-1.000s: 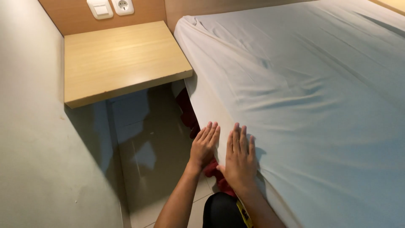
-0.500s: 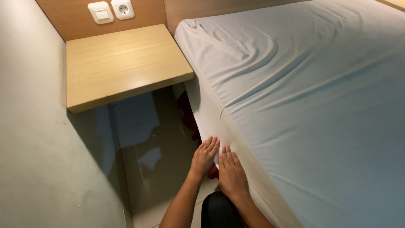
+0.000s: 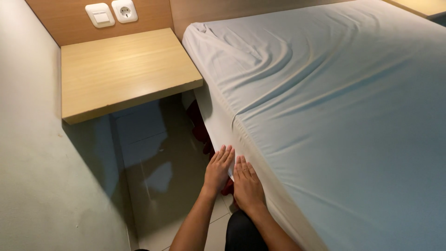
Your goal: The person is making a bed by smoothing and tucking a white fitted sheet onto a mattress. They work around the perimeter of the bed, pulling the sheet tight and tucking the edges under the mattress to create a neat appearance.
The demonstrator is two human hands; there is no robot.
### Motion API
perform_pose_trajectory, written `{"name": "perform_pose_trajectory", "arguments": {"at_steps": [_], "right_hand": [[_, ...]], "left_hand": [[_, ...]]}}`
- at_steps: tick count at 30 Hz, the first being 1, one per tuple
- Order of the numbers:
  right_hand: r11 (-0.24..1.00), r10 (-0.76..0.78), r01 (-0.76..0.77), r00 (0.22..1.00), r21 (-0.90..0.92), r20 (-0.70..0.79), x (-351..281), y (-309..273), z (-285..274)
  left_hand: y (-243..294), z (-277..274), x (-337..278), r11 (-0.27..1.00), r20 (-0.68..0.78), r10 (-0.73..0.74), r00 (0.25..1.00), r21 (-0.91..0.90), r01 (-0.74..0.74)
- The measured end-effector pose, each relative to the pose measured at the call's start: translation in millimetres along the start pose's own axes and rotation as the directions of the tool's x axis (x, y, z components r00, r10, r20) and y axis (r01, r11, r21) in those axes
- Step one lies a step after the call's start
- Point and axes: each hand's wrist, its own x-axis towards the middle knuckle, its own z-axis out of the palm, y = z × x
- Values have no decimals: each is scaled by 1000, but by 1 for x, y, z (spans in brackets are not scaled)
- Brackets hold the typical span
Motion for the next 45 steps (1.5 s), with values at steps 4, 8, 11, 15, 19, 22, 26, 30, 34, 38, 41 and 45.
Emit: {"name": "perform_pose_trajectory", "arguments": {"at_steps": [4,8,11,15,19,22,26,30,34,38,41,45], "right_hand": [[1000,-12,12,1000,-8,7,0,1,-4],[1000,11,-11,996,2,89,3,-4,-15],[982,29,-45,996,185,87,11,-9,-39],[923,85,-13,982,385,-171,32,-17,-72],[962,121,-36,945,270,-304,64,-3,-100],[974,118,-66,965,217,-235,84,8,-115],[987,161,-158,984,34,-78,103,18,-103],[969,145,-153,988,-193,-55,109,19,-73],[956,136,-140,990,-259,-33,112,21,-63],[956,67,-124,974,-266,-216,110,21,-58],[972,19,-78,966,-222,-258,108,24,-60],[968,-58,-10,964,-252,-261,105,19,-50]], "left_hand": [[4,-9,1,998,15,-7,1000,60,6],[4,-7,-1,998,13,-21,1000,67,20],[2,-8,2,992,25,-11,1000,125,7],[10,-24,10,993,53,-25,998,118,18],[0,-21,20,991,-35,-40,999,124,44],[-6,-25,33,972,-48,-85,995,214,93],[-12,-37,54,983,-123,-148,981,93,160],[-26,-38,80,985,-125,-151,981,66,160],[-28,-47,110,983,-117,-168,979,56,176],[-41,-16,125,987,-225,-129,966,62,146],[-45,1,127,986,-289,-122,950,72,148],[-53,-7,113,976,-271,-63,961,185,116]]}}
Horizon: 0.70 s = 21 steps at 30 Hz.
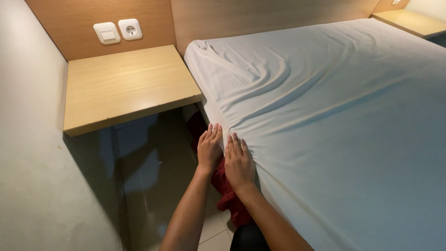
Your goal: The person is making a bed by smoothing and tucking a white fitted sheet onto a mattress. They work around the perimeter of the bed, pulling the sheet tight and tucking the edges under the mattress to create a neat appearance.
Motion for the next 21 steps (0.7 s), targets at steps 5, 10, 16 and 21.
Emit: {"name": "perform_pose_trajectory", "arguments": {"at_steps": [5,10,16,21], "right_hand": [[999,-5,3,999,39,54,-5,-11,-1],[994,-7,0,998,108,58,-16,-15,7],[984,-4,-3,999,177,41,-14,-13,8],[978,11,-15,1000,209,23,-24,-19,30]], "left_hand": [[-8,-17,-9,998,38,25,999,52,-27],[-3,-27,-14,995,109,35,993,90,-45],[-1,-33,-12,994,147,-3,989,113,-13],[2,-27,-22,997,156,-64,986,48,57]]}}
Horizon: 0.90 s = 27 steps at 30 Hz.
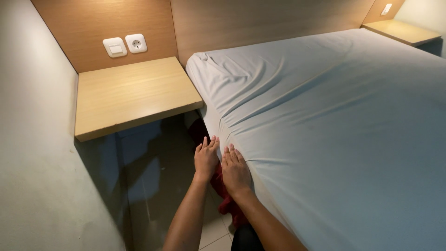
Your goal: The person is making a bed by smoothing and tucking a white fitted sheet onto a mattress. They work around the perimeter of the bed, pulling the sheet tight and tucking the edges under the mattress to create a neat appearance.
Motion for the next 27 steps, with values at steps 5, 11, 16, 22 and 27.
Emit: {"name": "perform_pose_trajectory", "arguments": {"at_steps": [5,11,16,22,27], "right_hand": [[998,-27,30,998,-47,55,7,1,-20],[994,-4,18,992,-107,125,9,-2,-26],[997,37,-28,991,-75,129,16,-3,-33],[1000,24,-25,982,2,186,33,2,-72],[959,-59,-11,969,283,239,50,11,-107]], "left_hand": [[8,-9,-3,997,-9,-66,998,-35,66],[20,-29,-29,982,25,-45,999,-183,49],[14,-24,-33,948,28,-54,998,-312,60],[12,-48,-27,955,105,-86,991,-274,112],[14,-76,-23,933,230,-142,963,-294,208]]}}
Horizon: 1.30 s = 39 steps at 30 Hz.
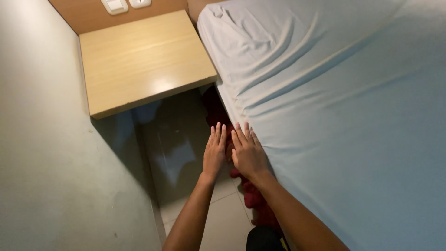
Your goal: The person is making a bed by smoothing and tucking a white fitted sheet onto a mattress. They work around the perimeter of the bed, pulling the sheet tight and tucking the edges under the mattress to create a neat appearance.
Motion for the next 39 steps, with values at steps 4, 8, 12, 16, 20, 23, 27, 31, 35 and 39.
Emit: {"name": "perform_pose_trajectory", "arguments": {"at_steps": [4,8,12,16,20,23,27,31,35,39], "right_hand": [[998,-7,4,999,58,43,-7,11,-19],[987,76,-91,991,133,112,-28,35,-38],[954,182,-230,955,195,237,-55,70,-62],[924,243,-329,898,193,366,-99,96,-79],[937,219,-308,886,166,408,-141,101,-104],[947,214,-294,873,125,438,-167,99,-114],[959,200,-269,871,94,448,-201,97,-122],[956,203,-279,850,90,485,-227,95,-133],[948,224,-306,839,90,496,-251,92,-142],[947,254,-317,835,48,488,-283,88,-151]], "left_hand": [[36,-41,-2,999,122,-43,992,-13,45],[70,-59,-10,999,211,-45,976,14,43],[112,-71,-12,1000,310,6,951,0,-7],[161,-76,-30,998,383,27,923,-58,-5],[201,-72,-59,998,432,54,900,-64,-29],[225,-64,-79,998,473,66,878,-51,-48],[251,-59,-102,995,495,74,866,-88,-34],[280,-62,-115,996,456,78,887,-76,-49],[298,-60,-128,996,448,56,892,42,-84],[324,-68,-146,999,462,38,886,10,-48]]}}
